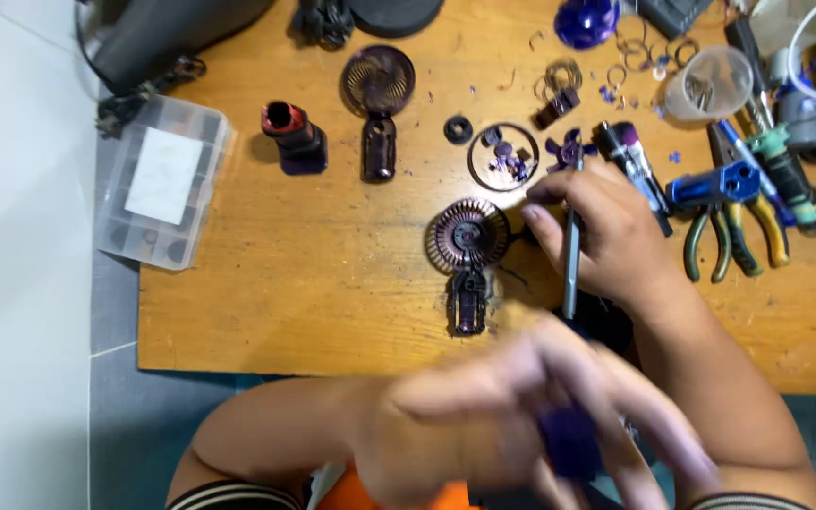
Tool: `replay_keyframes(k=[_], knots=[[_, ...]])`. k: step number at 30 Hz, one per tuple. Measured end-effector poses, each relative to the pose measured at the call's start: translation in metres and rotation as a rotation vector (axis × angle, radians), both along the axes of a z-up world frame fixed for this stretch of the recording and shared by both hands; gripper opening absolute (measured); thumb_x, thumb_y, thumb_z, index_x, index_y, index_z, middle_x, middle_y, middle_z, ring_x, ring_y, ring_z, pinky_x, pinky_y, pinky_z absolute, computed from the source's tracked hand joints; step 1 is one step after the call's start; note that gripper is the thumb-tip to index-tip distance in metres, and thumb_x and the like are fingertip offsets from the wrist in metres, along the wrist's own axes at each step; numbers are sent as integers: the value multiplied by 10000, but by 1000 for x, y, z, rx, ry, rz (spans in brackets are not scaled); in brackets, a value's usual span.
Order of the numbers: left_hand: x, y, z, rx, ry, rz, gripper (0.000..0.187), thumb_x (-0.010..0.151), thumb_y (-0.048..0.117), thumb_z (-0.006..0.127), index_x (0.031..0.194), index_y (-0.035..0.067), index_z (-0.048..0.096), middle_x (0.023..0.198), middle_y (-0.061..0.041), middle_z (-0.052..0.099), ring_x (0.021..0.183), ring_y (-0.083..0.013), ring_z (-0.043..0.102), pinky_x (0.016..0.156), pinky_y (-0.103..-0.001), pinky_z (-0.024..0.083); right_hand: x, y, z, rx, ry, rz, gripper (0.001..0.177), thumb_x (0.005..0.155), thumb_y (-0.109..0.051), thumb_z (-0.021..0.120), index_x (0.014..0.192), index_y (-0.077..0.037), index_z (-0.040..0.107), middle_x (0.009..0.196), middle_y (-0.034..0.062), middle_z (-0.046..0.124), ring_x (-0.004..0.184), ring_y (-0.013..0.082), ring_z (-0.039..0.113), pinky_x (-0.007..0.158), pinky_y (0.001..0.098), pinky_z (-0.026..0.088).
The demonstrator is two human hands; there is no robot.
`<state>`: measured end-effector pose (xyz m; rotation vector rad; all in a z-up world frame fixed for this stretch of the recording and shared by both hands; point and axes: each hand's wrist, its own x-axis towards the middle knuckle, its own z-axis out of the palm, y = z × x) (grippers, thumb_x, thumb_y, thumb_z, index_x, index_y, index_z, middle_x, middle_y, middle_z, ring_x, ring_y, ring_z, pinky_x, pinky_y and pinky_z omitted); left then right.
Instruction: Repairing a small handheld fan by disassembling and inspecting its internal components on a workbench
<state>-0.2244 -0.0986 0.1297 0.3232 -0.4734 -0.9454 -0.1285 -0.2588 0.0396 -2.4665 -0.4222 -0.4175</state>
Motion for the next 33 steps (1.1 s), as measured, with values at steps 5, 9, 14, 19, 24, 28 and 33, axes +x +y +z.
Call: replay_keyframes(k=[5, 9, 14, 19, 24, 28, 33], knots=[[134, 130, -24, 495, -686, 136, 244, 1209, 182, 550, 1392, 25, 514, 1351, -169, 692, 1242, -269, 740, 1149, -377, 666, -9, -6, -5, -85, 117, -25, 210, 1185, -185, 716, 1332, -40, 754, 1105, 185, 701, 977, 376, 635, 935, 506, 504], [143, 140, -75, 698, -1318, 173, 266, 1167, 239, 584, 1355, 53, 611, 1143, -157, 780, 977, -368, 835, 830, -470, 719, -6, -8, -8, 47, 14, -64, 267, 1203, -237, 636, 1314, -57, 799, 968, 154, 762, 942, 440, 737, 920, 545, 580], [124, 138, -112, 778, -1699, 210, 307, 1187, 279, 516, 1327, 43, 656, 1356, -210, 746, 930, -430, 761, 741, -554, 651, -7, -10, -10, 162, 24, -120, 344, 1205, -321, 654, 1368, -27, 725, 986, 166, 729, 922, 452, 745, 878, 565, 595], [119, 135, -114, 767, -1744, 209, 299, 1179, 282, 505, 1301, 56, 659, 1365, -201, 746, 876, -455, 708, 693, -575, 623, -4, -11, -6, 166, -18, -100, 298, 1224, -248, 631, 1341, 1, 746, 954, 156, 722, 892, 450, 721, 860, 564, 597], [111, 136, -123, 745, -1754, 276, 282, 1175, 264, 524, 1302, 68, 681, 1357, -172, 753, 927, -442, 714, 787, -510, 591, -3, -14, -10, 163, -61, -64, 279, 1206, -228, 680, 1313, 12, 774, 939, 159, 714, 875, 451, 704, 845, 561, 588], [108, 142, -116, 772, -1720, 316, 273, 1194, 255, 512, 1297, 71, 686, 1361, -148, 744, 1077, -386, 756, 898, -456, 572, -3, -17, -7, 169, -84, -56, 304, 1214, -251, 675, 1304, 17, 786, 943, 151, 716, 887, 437, 712, 843, 552, 582], [112, 152, -103, 798, -1702, 341, 264, 1186, 227, 538, 1310, 54, 694, 1375, -163, 739, 1143, -359, 757, 948, -442, 558, -2, -14, -2, 171, -96, -47, 301, 1224, -240, 664, 1300, 25, 785, 932, 162, 718, 880, 450, 714, 828, 559, 579]])
